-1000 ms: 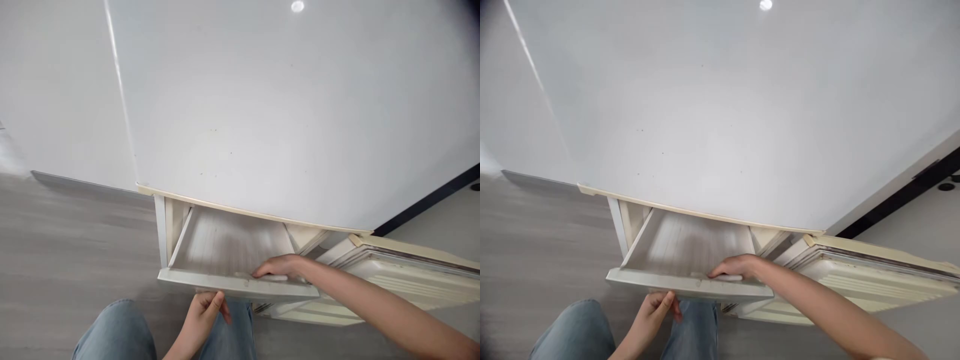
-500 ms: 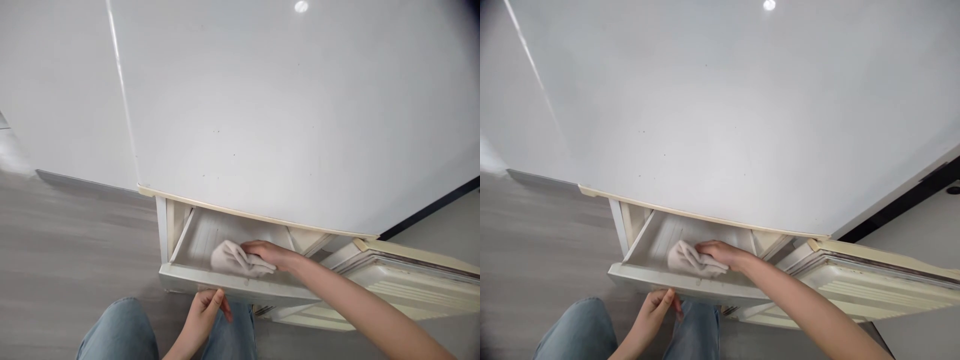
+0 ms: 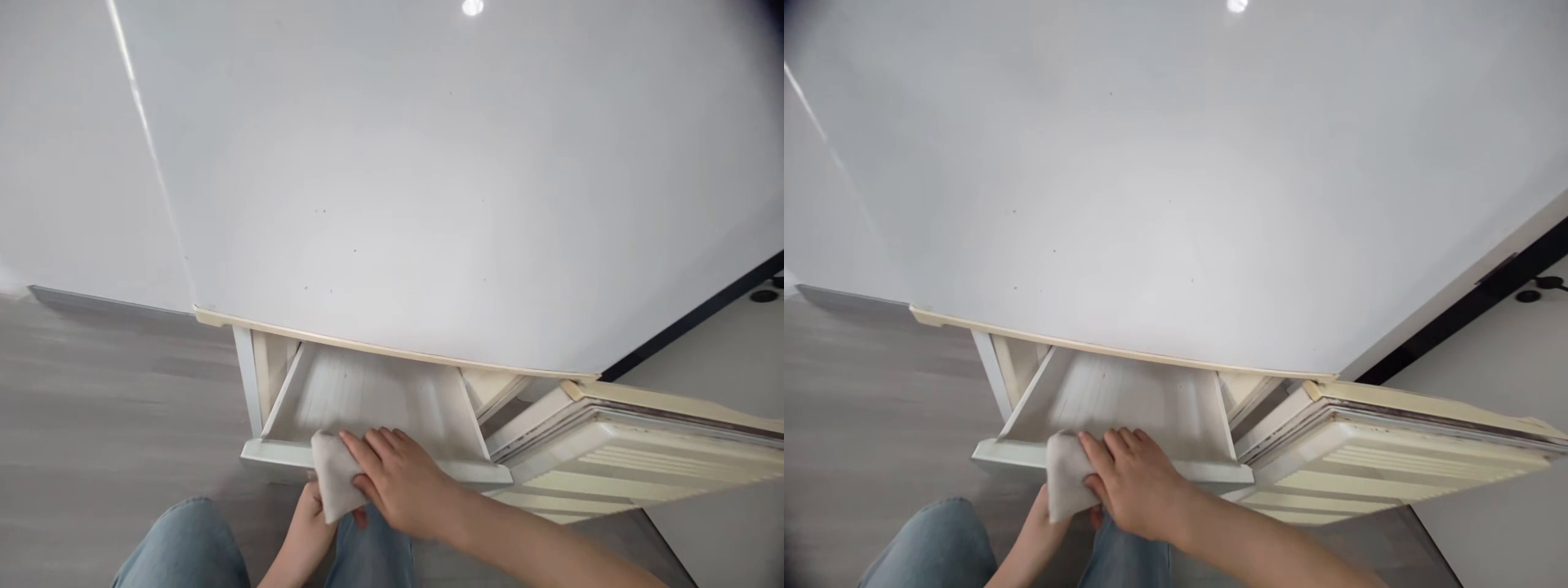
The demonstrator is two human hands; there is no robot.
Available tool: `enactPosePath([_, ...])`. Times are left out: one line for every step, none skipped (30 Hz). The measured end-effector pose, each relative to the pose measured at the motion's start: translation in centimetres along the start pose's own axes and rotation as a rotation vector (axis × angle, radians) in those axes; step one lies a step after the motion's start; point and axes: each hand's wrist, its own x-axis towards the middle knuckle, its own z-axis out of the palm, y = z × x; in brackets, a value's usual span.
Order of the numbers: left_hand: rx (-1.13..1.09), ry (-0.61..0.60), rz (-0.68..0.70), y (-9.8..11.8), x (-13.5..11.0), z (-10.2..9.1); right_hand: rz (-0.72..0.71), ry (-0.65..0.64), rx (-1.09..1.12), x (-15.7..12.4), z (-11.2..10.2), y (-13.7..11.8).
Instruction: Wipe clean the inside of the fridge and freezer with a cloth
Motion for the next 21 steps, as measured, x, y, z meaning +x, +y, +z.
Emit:
enactPosePath([0.017,-0.022,0.006,0.2,0.1,0.0,0.024,0.024,-0.021,-1.1,0.1,0.5])
enactPosePath([0.029,-0.037,0.011,0.4,0.2,0.1,0.046,0.052,-0.047,-2.2,0.3,1.0])
enactPosePath([0.033,-0.046,0.010,0.6,0.2,0.1,0.064,0.085,-0.079,-3.3,0.5,1.4])
enactPosePath([0.030,-0.049,0.004,0.7,0.2,0.2,0.078,0.120,-0.117,-4.5,0.7,1.9])
enactPosePath([0.025,-0.051,-0.007,0.8,0.1,0.2,0.089,0.156,-0.161,-5.7,1.1,2.4])
enactPosePath([0.021,-0.047,-0.024,0.9,-0.1,0.1,0.097,0.195,-0.209,-6.9,1.5,2.9])
enactPosePath([0.025,-0.042,-0.043,0.9,-0.3,0.0,0.104,0.235,-0.259,-8.1,2.0,3.4])
enactPosePath([0.038,-0.031,-0.062,1.0,-0.6,-0.1,0.113,0.277,-0.309,-9.3,2.6,4.0])
enactPosePath([0.053,-0.017,-0.081,1.0,-0.8,-0.2,0.122,0.324,-0.357,-10.5,3.2,4.6])
enactPosePath([0.064,-0.006,-0.099,0.9,-1.0,-0.4,0.134,0.371,-0.398,-11.7,3.9,5.2])
enactPosePath([0.067,0.004,-0.115,0.9,-1.1,-0.5,0.151,0.423,-0.430,-12.8,4.6,5.7])
enactPosePath([0.062,0.006,-0.127,0.9,-1.1,-0.6,0.178,0.477,-0.455,-13.9,5.3,6.1])
enactPosePath([0.047,0.006,-0.136,0.9,-1.1,-0.6,0.220,0.529,-0.471,-14.8,6.1,6.4])
enactPosePath([0.028,0.005,-0.144,0.9,-0.9,-0.6,0.274,0.585,-0.483,-15.6,6.9,6.5])
enactPosePath([0.009,0.004,-0.146,0.9,-0.8,-0.5,0.340,0.647,-0.489,-16.3,7.7,6.4])
enactPosePath([-0.003,0.006,-0.140,1.0,-0.5,-0.4,0.413,0.716,-0.489,-16.7,8.6,6.2])
enactPosePath([-0.006,0.009,-0.133,1.2,-0.3,-0.2,0.478,0.788,-0.485,-16.9,9.5,5.8])
enactPosePath([-0.001,0.011,-0.123,1.4,0.0,-0.1,0.539,0.855,-0.475,-16.8,10.3,5.4])
enactPosePath([0.009,0.011,-0.113,1.7,0.2,0.0,0.591,0.914,-0.460,-16.6,11.2,4.8])
enactPosePath([0.020,0.006,-0.105,2.0,0.5,0.1,0.636,0.957,-0.438,-16.1,12.1,4.2])
enactPosePath([0.029,0.006,-0.099,2.3,0.7,0.2,0.675,0.989,-0.407,-15.4,13.0,3.7])
